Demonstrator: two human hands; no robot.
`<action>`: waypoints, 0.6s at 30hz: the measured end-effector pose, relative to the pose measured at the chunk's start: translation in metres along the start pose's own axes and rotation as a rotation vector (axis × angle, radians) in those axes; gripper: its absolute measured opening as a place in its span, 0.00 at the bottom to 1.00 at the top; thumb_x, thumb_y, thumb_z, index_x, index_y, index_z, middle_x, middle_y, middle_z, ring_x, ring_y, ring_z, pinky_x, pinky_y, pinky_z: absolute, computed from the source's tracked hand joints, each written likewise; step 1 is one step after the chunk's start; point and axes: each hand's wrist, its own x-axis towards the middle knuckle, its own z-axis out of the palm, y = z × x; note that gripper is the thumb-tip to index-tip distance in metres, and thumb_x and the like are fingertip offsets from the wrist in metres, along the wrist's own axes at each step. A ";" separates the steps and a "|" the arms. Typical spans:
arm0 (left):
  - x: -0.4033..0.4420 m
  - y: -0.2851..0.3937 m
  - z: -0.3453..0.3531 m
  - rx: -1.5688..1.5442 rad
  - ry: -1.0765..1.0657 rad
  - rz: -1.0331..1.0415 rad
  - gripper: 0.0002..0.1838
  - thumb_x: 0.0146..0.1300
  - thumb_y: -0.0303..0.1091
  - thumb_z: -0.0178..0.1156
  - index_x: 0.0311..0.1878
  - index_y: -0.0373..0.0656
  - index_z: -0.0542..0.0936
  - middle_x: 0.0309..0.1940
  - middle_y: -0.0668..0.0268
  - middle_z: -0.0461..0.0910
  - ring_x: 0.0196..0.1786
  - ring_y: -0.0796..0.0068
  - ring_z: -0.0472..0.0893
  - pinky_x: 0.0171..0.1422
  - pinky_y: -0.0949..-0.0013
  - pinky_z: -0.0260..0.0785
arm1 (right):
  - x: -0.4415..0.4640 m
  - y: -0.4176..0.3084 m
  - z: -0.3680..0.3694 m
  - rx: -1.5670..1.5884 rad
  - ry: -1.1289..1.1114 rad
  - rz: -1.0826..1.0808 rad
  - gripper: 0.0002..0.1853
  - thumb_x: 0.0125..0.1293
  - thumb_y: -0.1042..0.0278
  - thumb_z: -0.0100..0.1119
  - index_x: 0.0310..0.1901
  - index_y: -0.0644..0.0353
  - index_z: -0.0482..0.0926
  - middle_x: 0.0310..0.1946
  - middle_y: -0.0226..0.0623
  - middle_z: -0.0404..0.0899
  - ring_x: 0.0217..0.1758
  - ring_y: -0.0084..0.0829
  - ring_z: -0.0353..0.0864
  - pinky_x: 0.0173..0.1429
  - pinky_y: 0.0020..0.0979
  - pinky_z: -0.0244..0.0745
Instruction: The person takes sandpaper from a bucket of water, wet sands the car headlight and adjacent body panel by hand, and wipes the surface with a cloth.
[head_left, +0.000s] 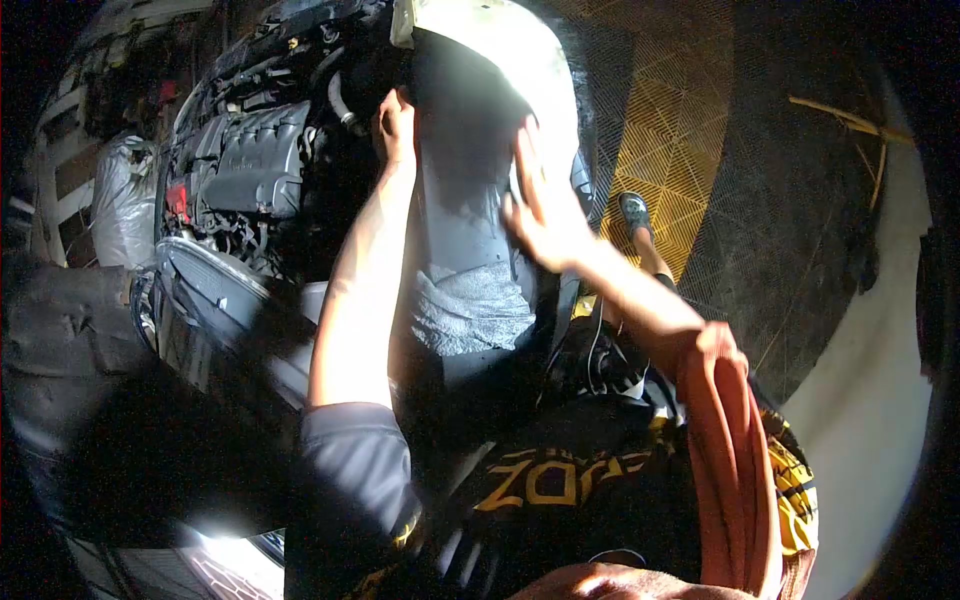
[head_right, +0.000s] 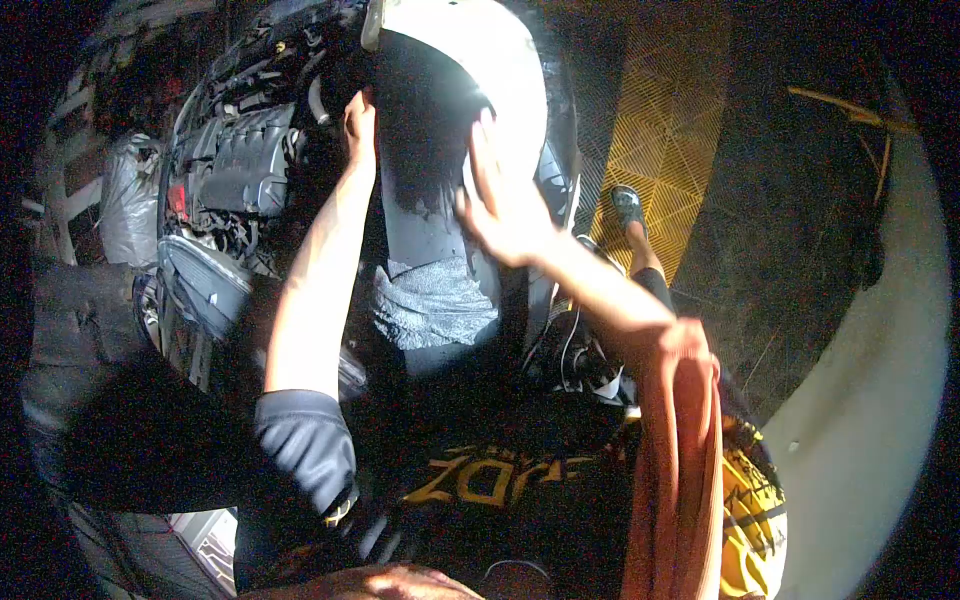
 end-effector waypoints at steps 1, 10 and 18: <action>0.000 -0.004 0.000 0.000 0.007 -0.004 0.20 0.71 0.48 0.52 0.39 0.38 0.77 0.39 0.45 0.80 0.40 0.45 0.80 0.44 0.55 0.70 | 0.025 0.006 -0.006 0.102 -0.020 0.099 0.43 0.65 0.67 0.54 0.76 0.76 0.45 0.76 0.74 0.41 0.81 0.70 0.37 0.83 0.58 0.35; 0.001 -0.021 0.018 -0.282 0.068 0.046 0.24 0.73 0.48 0.49 0.33 0.33 0.76 0.28 0.58 0.80 0.34 0.68 0.76 0.44 0.64 0.68 | -0.021 -0.011 0.003 -0.108 -0.048 0.034 0.43 0.70 0.60 0.48 0.78 0.70 0.40 0.79 0.65 0.35 0.83 0.61 0.34 0.84 0.51 0.34; 0.002 -0.004 0.006 -0.335 0.004 -0.068 0.21 0.71 0.46 0.50 0.39 0.34 0.78 0.33 0.59 0.80 0.38 0.67 0.77 0.49 0.64 0.68 | -0.088 -0.022 0.034 -0.039 -0.015 -0.007 0.42 0.65 0.66 0.48 0.76 0.75 0.44 0.79 0.68 0.36 0.82 0.68 0.32 0.82 0.59 0.28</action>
